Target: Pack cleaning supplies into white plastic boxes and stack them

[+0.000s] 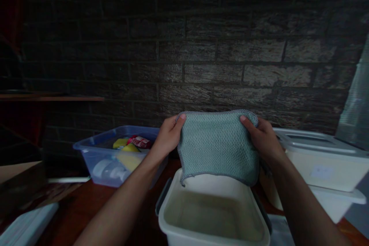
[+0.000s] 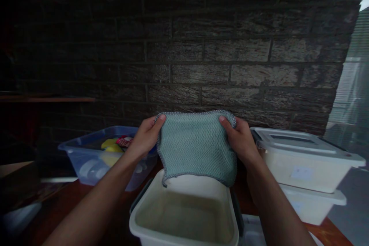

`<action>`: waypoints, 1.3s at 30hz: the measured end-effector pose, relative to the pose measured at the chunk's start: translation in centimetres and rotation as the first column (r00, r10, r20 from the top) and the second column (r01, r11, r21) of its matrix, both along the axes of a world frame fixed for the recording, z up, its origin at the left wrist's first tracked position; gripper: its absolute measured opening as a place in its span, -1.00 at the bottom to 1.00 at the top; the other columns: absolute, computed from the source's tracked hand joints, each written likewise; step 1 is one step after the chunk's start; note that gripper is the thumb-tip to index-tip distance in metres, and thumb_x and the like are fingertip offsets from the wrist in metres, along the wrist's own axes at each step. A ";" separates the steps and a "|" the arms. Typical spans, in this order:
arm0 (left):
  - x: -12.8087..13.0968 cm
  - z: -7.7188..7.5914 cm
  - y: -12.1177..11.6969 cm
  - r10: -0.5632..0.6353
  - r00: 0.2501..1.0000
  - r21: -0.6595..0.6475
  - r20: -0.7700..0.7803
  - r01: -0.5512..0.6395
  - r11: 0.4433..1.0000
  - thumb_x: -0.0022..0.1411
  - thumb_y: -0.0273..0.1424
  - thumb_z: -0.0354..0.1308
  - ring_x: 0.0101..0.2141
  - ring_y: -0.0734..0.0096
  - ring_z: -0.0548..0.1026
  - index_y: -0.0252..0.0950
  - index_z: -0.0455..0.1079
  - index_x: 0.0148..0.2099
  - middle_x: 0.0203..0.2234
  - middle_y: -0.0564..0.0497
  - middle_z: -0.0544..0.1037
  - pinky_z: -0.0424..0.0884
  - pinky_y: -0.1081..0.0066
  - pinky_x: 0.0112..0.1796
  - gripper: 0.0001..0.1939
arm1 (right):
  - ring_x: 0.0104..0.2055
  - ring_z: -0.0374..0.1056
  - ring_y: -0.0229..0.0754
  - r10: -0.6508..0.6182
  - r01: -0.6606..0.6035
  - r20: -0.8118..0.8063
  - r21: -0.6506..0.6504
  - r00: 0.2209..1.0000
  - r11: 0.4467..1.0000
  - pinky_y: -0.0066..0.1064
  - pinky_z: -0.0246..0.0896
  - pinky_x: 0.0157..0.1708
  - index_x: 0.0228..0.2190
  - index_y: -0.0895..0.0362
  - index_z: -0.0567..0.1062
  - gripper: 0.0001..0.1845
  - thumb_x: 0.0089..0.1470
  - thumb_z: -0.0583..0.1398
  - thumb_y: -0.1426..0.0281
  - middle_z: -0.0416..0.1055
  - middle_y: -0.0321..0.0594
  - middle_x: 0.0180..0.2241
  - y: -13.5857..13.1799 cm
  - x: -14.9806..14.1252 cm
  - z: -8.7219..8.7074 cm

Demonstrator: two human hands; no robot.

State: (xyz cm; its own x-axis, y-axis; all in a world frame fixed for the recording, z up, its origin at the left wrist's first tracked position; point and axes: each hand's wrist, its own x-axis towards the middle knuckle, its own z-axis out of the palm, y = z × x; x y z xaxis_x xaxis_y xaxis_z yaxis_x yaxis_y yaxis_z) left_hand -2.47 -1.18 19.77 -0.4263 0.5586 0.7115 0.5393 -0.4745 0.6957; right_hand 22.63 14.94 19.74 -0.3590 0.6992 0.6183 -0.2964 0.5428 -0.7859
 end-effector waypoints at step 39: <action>-1.3 -1.2 1.7 -0.036 0.987 -0.055 0.157 0.045 0.997 0.22 -0.03 0.29 -0.43 0.38 0.45 -0.27 0.54 -0.18 -0.43 0.05 0.57 0.34 0.46 -0.37 -0.61 | -0.27 0.49 -0.15 0.505 -0.492 -0.013 -0.247 0.863 0.835 -0.34 0.40 -0.16 -0.26 0.13 0.63 -0.67 -0.05 0.48 0.23 0.60 -0.19 -0.26 2.8 0.6 -0.2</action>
